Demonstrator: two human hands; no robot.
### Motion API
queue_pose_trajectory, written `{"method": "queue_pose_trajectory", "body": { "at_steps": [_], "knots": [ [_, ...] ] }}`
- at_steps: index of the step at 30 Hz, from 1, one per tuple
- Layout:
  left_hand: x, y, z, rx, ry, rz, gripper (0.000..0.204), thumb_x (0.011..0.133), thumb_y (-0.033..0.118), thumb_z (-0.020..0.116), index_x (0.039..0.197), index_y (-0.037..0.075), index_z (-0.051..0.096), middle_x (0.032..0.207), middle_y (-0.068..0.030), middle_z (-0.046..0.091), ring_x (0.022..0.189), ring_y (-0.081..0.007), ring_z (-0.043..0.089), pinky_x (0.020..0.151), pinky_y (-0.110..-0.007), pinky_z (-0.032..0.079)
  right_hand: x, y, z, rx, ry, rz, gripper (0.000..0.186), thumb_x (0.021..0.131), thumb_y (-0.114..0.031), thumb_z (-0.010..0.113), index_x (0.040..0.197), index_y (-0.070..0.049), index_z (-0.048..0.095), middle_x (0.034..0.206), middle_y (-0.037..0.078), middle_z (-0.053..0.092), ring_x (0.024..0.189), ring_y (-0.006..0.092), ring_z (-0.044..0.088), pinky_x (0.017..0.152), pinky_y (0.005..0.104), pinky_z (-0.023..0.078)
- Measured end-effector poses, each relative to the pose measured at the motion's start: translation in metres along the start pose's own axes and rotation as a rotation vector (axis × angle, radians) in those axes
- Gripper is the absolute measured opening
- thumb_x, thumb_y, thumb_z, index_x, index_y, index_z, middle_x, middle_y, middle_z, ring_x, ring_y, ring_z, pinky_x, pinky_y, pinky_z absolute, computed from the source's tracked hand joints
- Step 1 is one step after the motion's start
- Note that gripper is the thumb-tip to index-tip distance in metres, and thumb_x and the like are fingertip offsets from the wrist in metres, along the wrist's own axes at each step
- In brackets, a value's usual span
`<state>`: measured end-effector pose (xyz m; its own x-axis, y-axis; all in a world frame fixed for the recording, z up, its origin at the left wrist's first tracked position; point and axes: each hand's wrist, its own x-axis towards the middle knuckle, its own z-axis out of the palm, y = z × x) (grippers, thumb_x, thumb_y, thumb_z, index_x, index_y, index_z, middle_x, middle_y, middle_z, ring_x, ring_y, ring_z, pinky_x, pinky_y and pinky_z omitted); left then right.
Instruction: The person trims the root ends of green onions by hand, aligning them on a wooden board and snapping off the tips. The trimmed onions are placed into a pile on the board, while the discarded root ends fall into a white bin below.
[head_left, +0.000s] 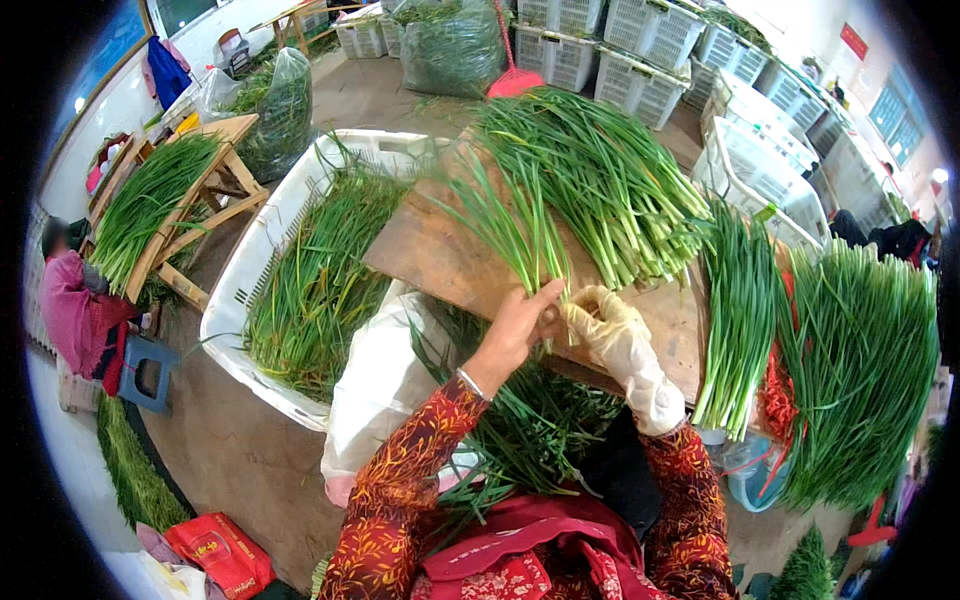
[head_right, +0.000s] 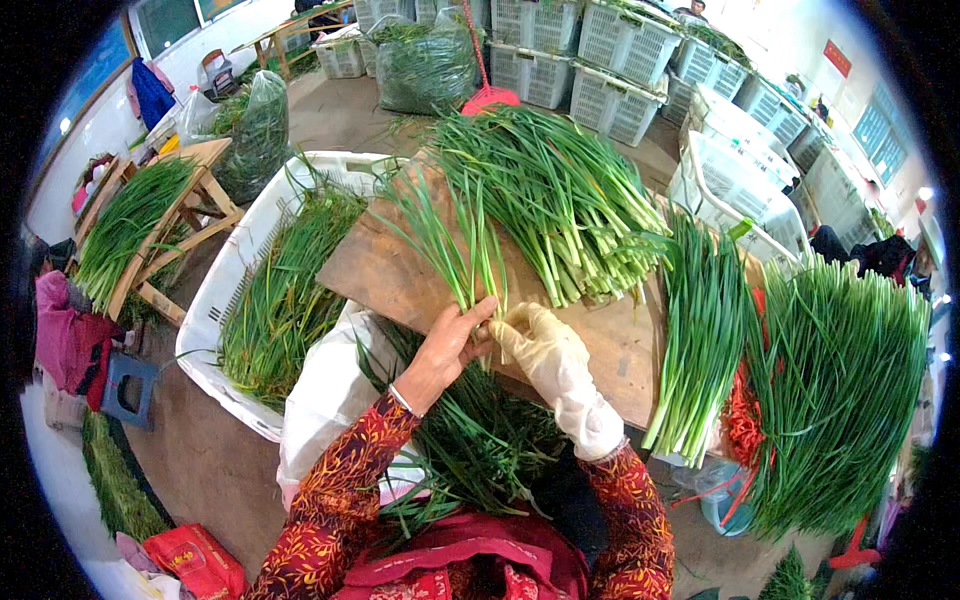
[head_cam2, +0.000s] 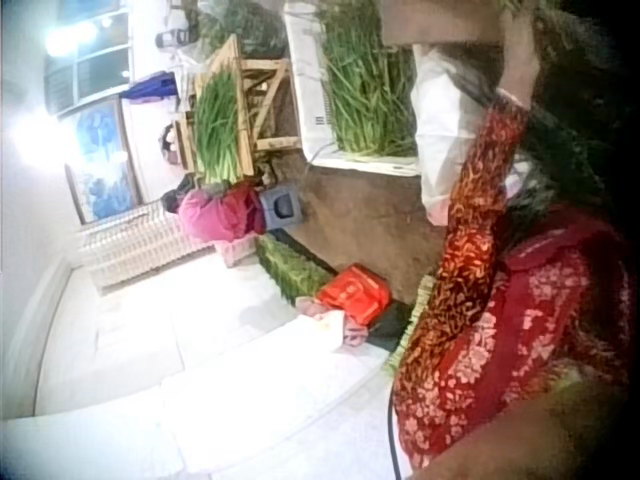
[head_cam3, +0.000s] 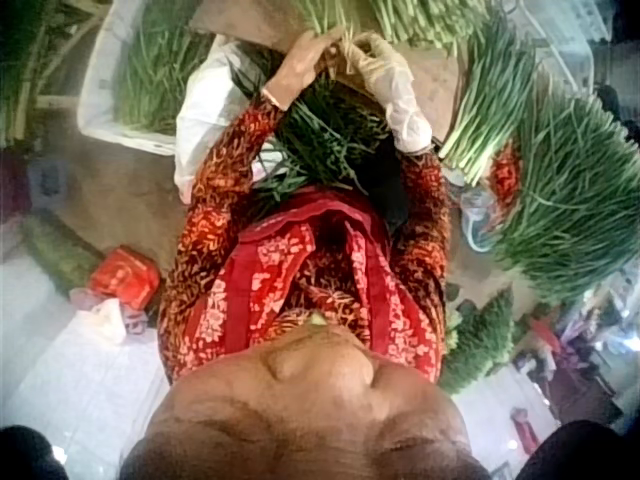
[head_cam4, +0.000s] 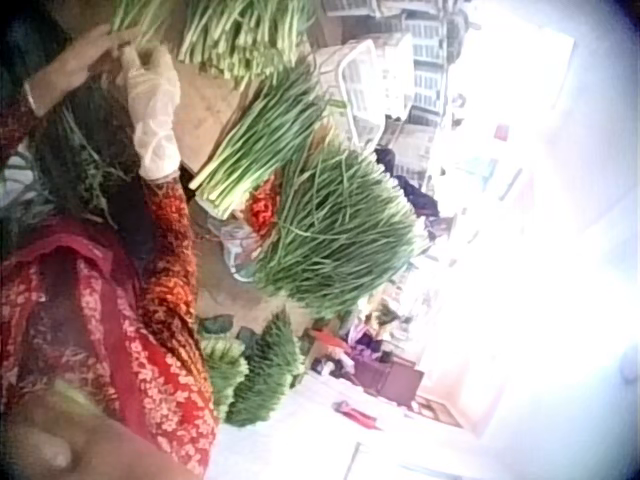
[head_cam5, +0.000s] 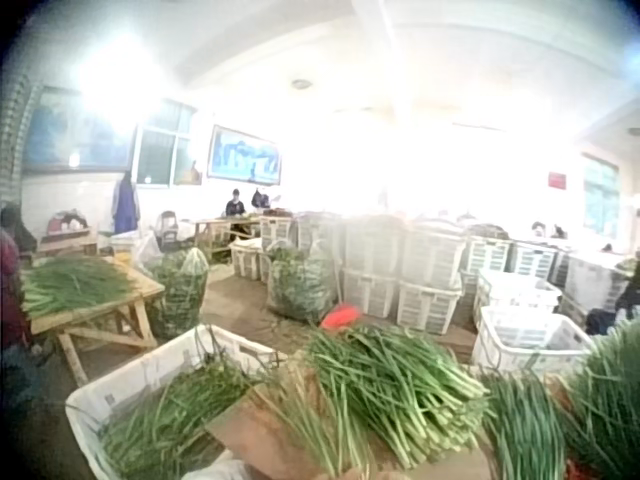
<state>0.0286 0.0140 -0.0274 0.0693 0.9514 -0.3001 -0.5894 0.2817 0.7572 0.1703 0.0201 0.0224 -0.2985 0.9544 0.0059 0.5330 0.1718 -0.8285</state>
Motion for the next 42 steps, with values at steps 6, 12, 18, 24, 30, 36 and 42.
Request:
{"method": "queue_pose_trajectory", "body": {
  "at_steps": [6,12,18,24,30,36,42],
  "knots": [
    [-0.006,0.001,0.0,-0.035,-0.031,0.07,0.017,0.085,0.027,0.058,0.087,0.011,0.054,0.075,0.0052,0.046,0.063,-0.0044,0.044,0.046,-0.019,0.033,0.017,0.018,0.014,0.482,-0.031,0.067,0.017,0.085,-0.02,0.059,0.085,-0.003,0.056,0.066,-0.001,0.056,0.052,0.0049,0.046,0.047,0.0205,0.038],
    [-0.003,0.002,-0.006,-0.005,-0.049,0.073,0.024,0.085,0.03,0.057,0.097,0.009,0.057,0.079,0.0049,0.049,0.065,-0.0037,0.045,0.046,-0.018,0.033,0.017,0.025,0.018,0.729,-0.061,0.13,0.016,0.085,-0.017,0.058,0.093,-0.002,0.057,0.072,-0.003,0.056,0.056,0.0033,0.043,0.051,0.0174,0.036],
    [-0.004,-0.002,-0.004,0.039,-0.039,0.127,0.028,0.085,0.032,0.057,0.099,0.008,0.058,0.078,0.0047,0.051,0.067,-0.0032,0.044,0.046,-0.019,0.032,0.017,0.021,0.021,0.598,-0.001,0.055,0.018,0.085,-0.019,0.058,0.093,-0.004,0.059,0.074,-0.002,0.057,0.058,0.0032,0.044,0.051,0.0172,0.036],
    [-0.003,0.006,-0.01,0.004,-0.024,0.186,0.026,0.089,0.029,0.05,0.099,0.005,0.054,0.092,-0.002,0.06,0.059,-0.005,0.045,0.043,-0.018,0.032,0.017,0.033,0.012,0.813,-0.056,0.142,0.02,0.084,-0.021,0.058,0.092,-0.003,0.057,0.075,0.001,0.059,0.055,0.0053,0.045,0.049,0.0185,0.037],
    [-0.005,0.005,-0.001,0.126,-0.042,0.166,0.023,0.09,0.028,0.048,0.097,0.007,0.055,0.097,-0.0015,0.06,0.06,-0.0043,0.046,0.043,-0.017,0.033,0.023,0.026,0.011,0.633,-0.224,0.19,0.034,0.084,-0.026,0.059,0.107,-0.001,0.053,0.075,0.001,0.059,0.053,0.0038,0.044,0.045,0.0176,0.034],
    [-0.001,0.015,-0.022,0.212,0.145,0.316,0.023,0.09,0.029,0.047,0.099,0.009,0.053,0.104,-0.0042,0.059,0.076,-0.0056,0.05,0.055,-0.019,0.044,0.014,0.032,0.007,0.673,-0.237,0.134,0.029,0.085,-0.023,0.058,0.105,-0.002,0.057,0.08,0.003,0.061,0.063,0.0068,0.052,0.054,0.0175,0.039],
    [0.005,0.081,-0.054,-0.166,0.1,0.714,0.02,0.091,0.027,0.047,0.099,0.008,0.047,0.076,-0.0006,0.05,0.063,-0.0085,0.047,0.058,-0.025,0.045,-0.044,-0.002,-0.015,-0.323,-0.946,-0.294,0.031,0.08,-0.029,0.062,0.103,-0.008,0.061,0.095,0.006,0.062,0.087,0.0171,0.059,0.078,0.0288,0.046]
  ]
}}
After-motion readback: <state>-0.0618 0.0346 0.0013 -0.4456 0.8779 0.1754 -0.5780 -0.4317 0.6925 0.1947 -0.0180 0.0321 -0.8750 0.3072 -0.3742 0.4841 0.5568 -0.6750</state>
